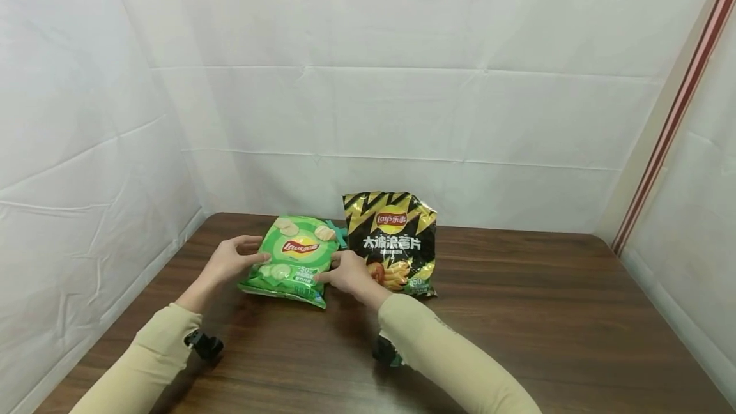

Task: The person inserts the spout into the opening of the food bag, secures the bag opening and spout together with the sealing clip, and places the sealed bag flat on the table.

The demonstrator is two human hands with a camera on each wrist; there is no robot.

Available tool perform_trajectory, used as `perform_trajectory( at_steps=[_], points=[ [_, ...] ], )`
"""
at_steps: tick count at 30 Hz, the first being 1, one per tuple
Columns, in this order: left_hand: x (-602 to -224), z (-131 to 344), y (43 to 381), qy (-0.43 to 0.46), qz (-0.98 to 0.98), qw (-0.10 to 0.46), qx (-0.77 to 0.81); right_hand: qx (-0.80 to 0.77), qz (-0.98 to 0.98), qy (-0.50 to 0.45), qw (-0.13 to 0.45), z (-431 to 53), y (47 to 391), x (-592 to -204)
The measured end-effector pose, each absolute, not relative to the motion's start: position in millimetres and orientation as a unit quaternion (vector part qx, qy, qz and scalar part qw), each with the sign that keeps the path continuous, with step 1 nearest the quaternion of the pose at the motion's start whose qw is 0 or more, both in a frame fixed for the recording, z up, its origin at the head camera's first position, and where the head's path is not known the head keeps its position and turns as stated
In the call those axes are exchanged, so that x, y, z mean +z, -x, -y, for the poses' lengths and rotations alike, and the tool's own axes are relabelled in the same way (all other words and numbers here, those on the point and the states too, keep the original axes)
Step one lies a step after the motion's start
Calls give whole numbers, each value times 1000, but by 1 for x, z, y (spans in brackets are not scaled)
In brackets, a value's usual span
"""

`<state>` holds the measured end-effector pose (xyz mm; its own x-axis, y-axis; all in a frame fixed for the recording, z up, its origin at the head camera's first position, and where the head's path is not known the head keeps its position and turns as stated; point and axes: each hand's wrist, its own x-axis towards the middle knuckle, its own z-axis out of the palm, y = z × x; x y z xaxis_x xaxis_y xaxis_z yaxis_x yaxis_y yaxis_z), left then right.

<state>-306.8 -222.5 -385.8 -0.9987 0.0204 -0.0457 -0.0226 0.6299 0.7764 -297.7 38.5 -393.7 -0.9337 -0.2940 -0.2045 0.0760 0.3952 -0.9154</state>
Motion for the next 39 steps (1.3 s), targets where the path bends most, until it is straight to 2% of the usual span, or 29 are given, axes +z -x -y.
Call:
perform_trajectory(
  at_steps=[7, 12, 20, 28, 39],
  points=[
    [-382, 219, 303, -23, -901, -27, 433, -525, -829, 87, 169, -46, 295, -383],
    [-376, 210, 300, -38, -893, -43, 446, -519, -831, 109, 168, -53, 290, -373],
    [-370, 191, 294, -87, -883, -48, 459, -514, -830, 146, 158, -66, 282, -360],
    [-366, 169, 290, -106, -866, -64, 485, -508, -837, 164, 121, -86, 278, -361],
    [-369, 137, 289, -140, -840, -34, 523, -524, -831, 157, 101, -116, 267, -362]
  ],
)
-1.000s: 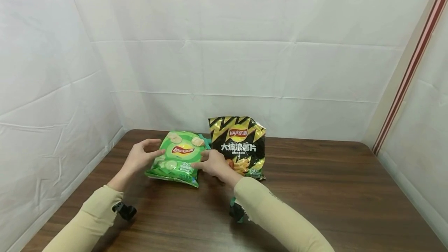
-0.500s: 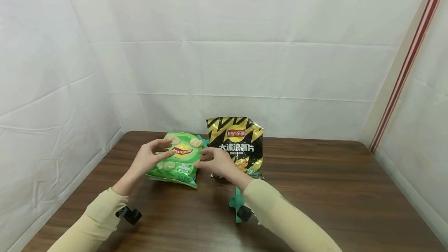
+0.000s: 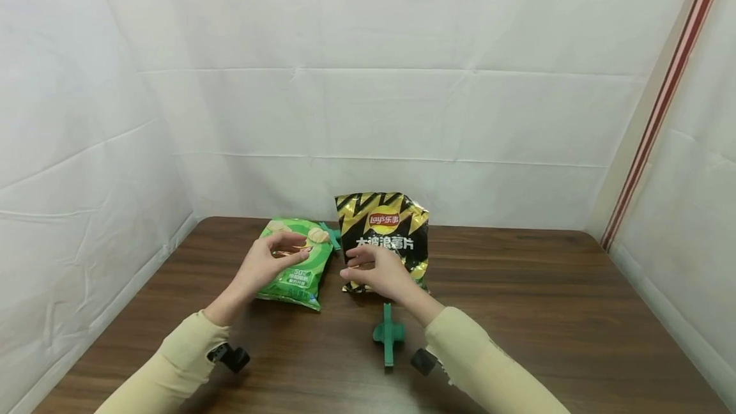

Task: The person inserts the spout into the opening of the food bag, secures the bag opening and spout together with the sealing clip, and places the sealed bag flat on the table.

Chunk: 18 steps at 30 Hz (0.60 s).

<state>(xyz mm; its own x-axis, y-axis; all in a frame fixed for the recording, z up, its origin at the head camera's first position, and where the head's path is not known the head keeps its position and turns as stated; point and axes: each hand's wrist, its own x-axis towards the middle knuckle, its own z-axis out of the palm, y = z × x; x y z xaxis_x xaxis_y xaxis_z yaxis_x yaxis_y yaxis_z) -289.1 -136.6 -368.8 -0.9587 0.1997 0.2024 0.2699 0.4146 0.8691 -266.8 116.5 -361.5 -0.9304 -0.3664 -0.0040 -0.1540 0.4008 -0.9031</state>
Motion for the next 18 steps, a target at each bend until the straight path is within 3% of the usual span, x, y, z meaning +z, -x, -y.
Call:
perform_trajectory(
  at_steps=[18],
  points=[
    [-385, 95, 282, 177, 846, 2, -504, -514, -841, 149, 76, -153, 258, -389]
  ],
)
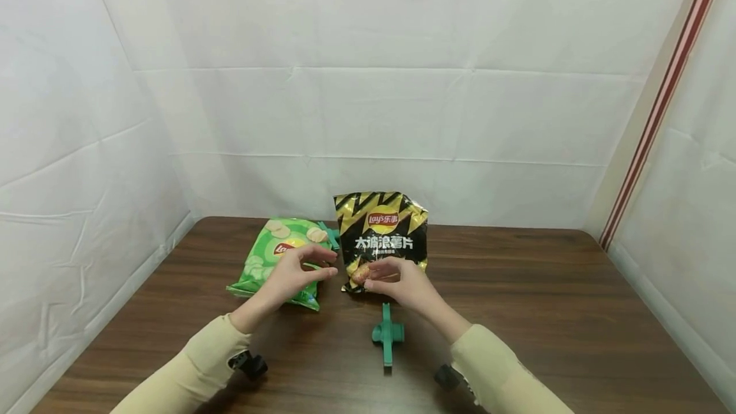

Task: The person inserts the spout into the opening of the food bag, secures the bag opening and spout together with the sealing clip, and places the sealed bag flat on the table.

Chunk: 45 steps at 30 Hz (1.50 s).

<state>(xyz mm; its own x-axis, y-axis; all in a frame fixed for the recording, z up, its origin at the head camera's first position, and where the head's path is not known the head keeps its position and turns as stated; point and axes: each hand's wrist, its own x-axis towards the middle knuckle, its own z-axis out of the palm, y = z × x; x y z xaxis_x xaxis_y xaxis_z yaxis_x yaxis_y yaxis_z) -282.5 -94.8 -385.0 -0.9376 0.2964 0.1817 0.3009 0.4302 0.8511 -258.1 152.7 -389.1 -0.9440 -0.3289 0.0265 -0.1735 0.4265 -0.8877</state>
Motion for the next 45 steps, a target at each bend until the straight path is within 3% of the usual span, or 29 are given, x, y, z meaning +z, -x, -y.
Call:
perform_trajectory(
  at_steps=[17, 45],
  points=[
    [-384, 70, 267, 240, 827, -83, -502, -506, -848, 127, 98, -187, 240, -414],
    [-400, 61, 272, 255, 839, -111, -468, -475, -839, 168, 207, -207, 236, -430]
  ],
)
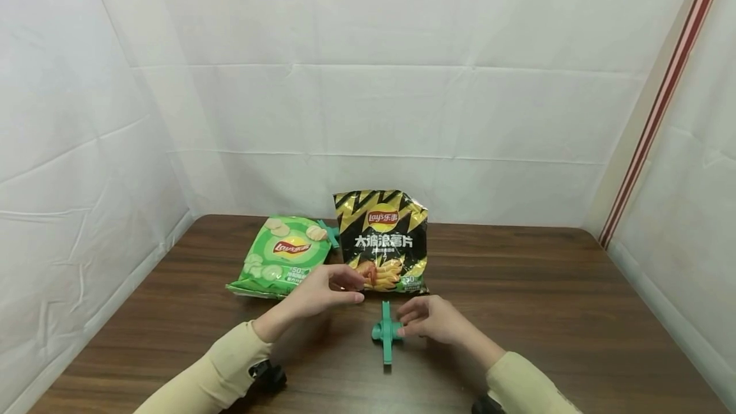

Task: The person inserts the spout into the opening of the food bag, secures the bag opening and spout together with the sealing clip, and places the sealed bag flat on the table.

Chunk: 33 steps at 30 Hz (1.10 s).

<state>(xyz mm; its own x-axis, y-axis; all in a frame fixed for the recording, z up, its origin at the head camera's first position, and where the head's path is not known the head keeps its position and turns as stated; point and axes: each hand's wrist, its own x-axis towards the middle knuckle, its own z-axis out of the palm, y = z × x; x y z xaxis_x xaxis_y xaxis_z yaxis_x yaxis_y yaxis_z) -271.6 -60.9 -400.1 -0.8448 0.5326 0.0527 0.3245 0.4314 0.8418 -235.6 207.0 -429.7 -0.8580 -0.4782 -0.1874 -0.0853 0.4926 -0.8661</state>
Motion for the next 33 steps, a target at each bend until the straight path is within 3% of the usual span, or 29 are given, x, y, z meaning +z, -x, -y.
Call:
perform_trajectory(
  at_steps=[13, 33],
  points=[
    [-398, 61, 274, -270, -832, 108, 473, -429, -847, 207, 234, -208, 242, -429],
    [-394, 58, 273, -259, -829, 100, 485, -430, -859, 177, 214, -201, 240, -422]
  ],
)
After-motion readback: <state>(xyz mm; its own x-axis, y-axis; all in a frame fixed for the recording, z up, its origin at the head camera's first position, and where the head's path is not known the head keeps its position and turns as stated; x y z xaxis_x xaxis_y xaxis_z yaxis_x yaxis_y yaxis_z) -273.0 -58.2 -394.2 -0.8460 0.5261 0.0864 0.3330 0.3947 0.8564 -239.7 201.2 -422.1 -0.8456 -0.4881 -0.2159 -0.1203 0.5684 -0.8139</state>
